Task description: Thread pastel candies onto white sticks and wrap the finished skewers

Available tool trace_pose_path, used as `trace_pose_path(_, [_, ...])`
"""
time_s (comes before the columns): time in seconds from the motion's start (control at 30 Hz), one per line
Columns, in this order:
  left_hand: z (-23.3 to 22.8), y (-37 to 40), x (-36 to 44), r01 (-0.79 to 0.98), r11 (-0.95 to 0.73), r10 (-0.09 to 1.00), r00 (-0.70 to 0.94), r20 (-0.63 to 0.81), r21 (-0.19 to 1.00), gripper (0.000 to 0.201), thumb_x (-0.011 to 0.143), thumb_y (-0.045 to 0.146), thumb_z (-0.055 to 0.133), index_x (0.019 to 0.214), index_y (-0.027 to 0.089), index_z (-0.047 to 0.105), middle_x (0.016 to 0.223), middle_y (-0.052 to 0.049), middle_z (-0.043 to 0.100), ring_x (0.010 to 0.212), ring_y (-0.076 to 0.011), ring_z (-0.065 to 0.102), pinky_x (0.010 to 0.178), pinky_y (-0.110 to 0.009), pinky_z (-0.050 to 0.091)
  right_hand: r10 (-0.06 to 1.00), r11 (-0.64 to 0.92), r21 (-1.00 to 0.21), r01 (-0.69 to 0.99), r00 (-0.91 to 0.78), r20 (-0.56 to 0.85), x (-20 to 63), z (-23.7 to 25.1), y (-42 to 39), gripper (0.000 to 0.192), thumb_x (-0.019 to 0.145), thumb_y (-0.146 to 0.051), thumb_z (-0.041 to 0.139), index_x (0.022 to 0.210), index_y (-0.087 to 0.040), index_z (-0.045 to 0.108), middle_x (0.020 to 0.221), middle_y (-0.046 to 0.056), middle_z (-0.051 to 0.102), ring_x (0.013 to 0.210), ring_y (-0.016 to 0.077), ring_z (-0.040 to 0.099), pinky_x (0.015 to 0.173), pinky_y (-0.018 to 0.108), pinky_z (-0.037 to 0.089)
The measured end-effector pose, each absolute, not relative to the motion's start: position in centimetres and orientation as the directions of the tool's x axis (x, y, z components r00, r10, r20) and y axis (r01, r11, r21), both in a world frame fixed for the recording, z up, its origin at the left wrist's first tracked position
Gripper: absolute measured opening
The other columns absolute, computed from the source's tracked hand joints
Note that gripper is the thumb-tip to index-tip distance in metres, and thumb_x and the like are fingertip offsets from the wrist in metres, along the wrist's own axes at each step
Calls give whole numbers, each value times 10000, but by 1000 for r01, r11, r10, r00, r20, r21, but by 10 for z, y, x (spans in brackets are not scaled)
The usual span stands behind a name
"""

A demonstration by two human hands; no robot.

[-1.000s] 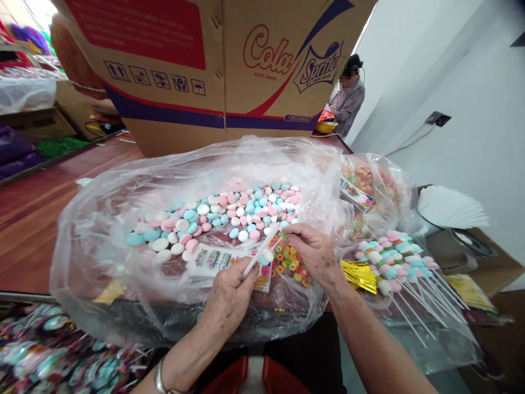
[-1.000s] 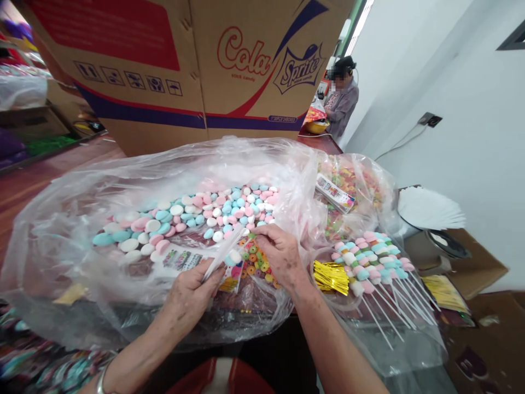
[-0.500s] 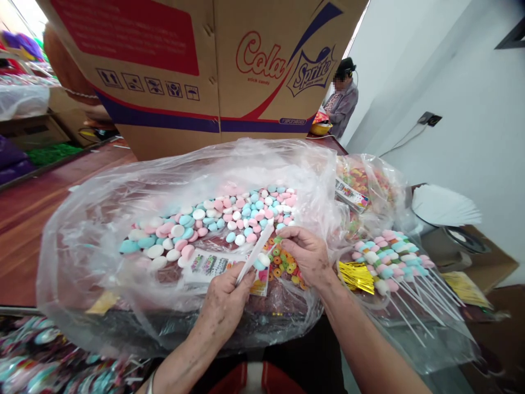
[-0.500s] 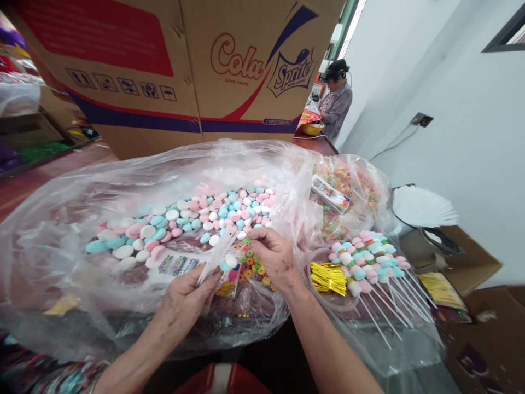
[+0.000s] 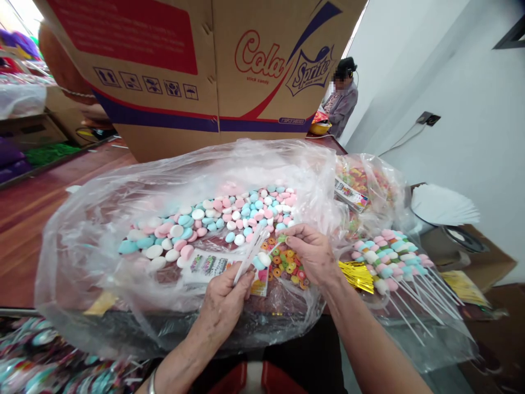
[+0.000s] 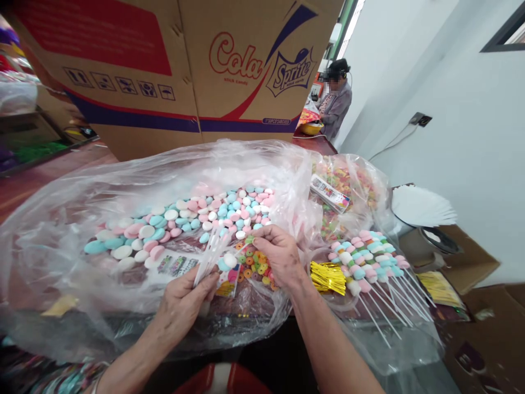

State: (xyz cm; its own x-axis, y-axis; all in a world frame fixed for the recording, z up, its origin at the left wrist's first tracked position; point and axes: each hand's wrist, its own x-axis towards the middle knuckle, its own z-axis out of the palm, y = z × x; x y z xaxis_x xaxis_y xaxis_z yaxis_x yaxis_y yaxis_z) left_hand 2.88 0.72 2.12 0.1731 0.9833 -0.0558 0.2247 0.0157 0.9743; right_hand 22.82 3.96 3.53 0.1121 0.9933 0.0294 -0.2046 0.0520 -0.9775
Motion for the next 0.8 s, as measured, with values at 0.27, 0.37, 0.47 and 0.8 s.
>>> trace_pose_path(0.27, [20, 7, 33, 241, 64, 991, 101, -90, 968, 323, 852, 446, 558, 632, 211, 539, 555, 50, 461, 550, -146, 411, 532, -252, 306, 940, 295, -955, 11, 174, 293, 223, 34, 34, 29, 757, -218, 728, 783, -211, 719, 915, 18, 741, 906, 163, 663, 856, 291, 511])
trace_pose_path(0.37, [19, 3, 39, 217, 64, 994, 77, -82, 974, 309, 848, 443, 559, 649, 206, 560, 546, 49, 469, 544, -146, 423, 538, -253, 319, 952, 235, -970, -64, 218, 216, 216, 31, 33, 59, 758, -240, 741, 785, -205, 702, 871, 17, 735, 805, 156, 669, 767, 288, 531])
trace_pose_path(0.47, [17, -2, 47, 170, 85, 991, 88, -101, 982, 312, 843, 431, 567, 626, 208, 542, 525, 43, 484, 531, -143, 440, 539, -253, 336, 963, 131, -958, -256, 261, 62, 206, 31, 32, 126, 760, -264, 764, 827, -201, 678, 770, -7, 713, 644, 123, 643, 619, 251, 518])
trace_pose_path(0.8, [-1, -5, 54, -48, 171, 982, 84, -167, 984, 339, 870, 426, 600, 623, 202, 538, 506, 61, 454, 418, -85, 276, 414, -226, 198, 986, 56, -882, -468, 164, -24, 203, 41, 34, 219, 676, -268, 826, 796, -191, 659, 677, -33, 656, 605, 88, 591, 586, 202, 475])
